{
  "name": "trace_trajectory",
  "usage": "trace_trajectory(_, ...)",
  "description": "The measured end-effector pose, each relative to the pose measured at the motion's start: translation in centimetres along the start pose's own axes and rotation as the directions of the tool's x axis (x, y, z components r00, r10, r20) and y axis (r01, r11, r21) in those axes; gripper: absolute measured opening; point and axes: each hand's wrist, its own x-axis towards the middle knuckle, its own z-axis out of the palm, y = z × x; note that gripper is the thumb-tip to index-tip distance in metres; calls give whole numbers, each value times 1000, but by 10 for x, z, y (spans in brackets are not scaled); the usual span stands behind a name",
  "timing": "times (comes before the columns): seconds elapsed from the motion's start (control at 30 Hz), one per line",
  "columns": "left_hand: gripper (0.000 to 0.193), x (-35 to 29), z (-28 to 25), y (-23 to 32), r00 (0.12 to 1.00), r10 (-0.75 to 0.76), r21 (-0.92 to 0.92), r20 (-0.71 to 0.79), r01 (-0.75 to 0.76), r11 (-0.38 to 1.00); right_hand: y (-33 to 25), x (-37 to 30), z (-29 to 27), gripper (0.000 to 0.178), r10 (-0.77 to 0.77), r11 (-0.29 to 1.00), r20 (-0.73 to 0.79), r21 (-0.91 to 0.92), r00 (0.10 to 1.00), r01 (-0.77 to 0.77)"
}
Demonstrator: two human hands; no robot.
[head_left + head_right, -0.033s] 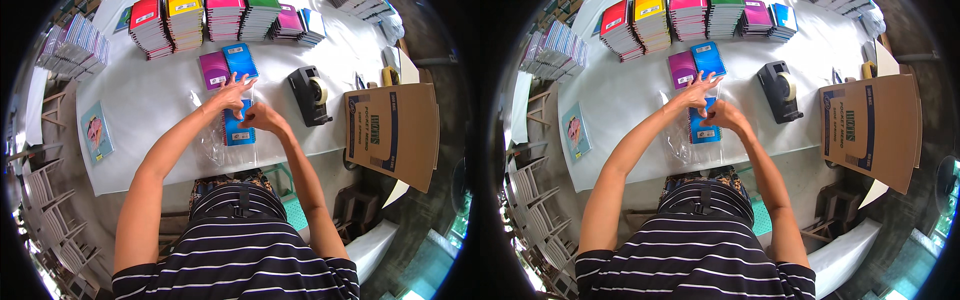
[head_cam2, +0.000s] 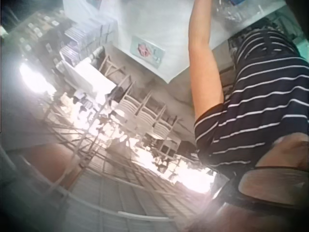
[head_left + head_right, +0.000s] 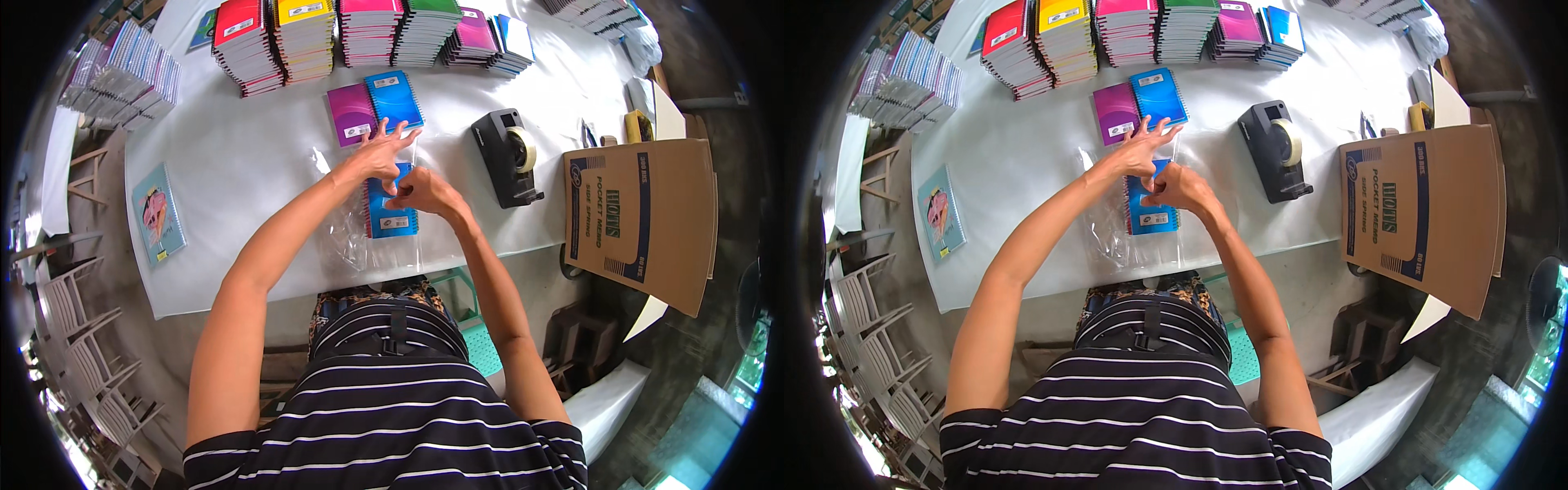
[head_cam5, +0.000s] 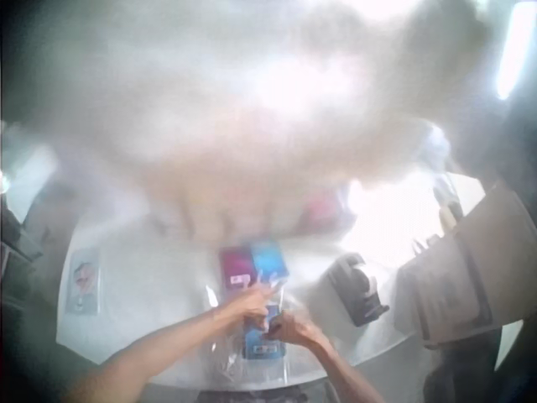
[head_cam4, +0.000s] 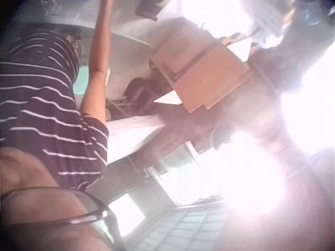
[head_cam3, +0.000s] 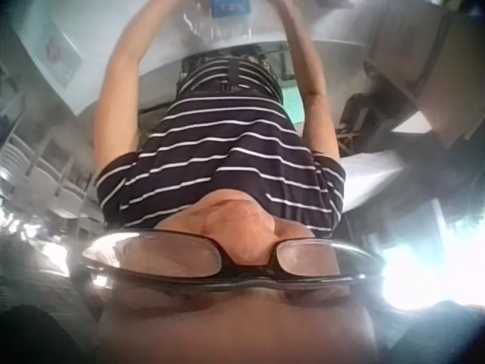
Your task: The person picks up several notebooks of different colors from stacks on a table and places them together into a clear plastic bag, then uses a tape dispenser to seal the bag.
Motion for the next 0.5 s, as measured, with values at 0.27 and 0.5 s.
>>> trace_trajectory(0.27,133,0,6,-5,999,28,-5,-33,-28,1000,-5,11,20,38,102,908,-209,-380,973,-177)
trace_trajectory(0.5,133,-4,1,-2,999,18,49,-49,-15,999,10,13,11,78,213,817,-97,-529,972,-232)
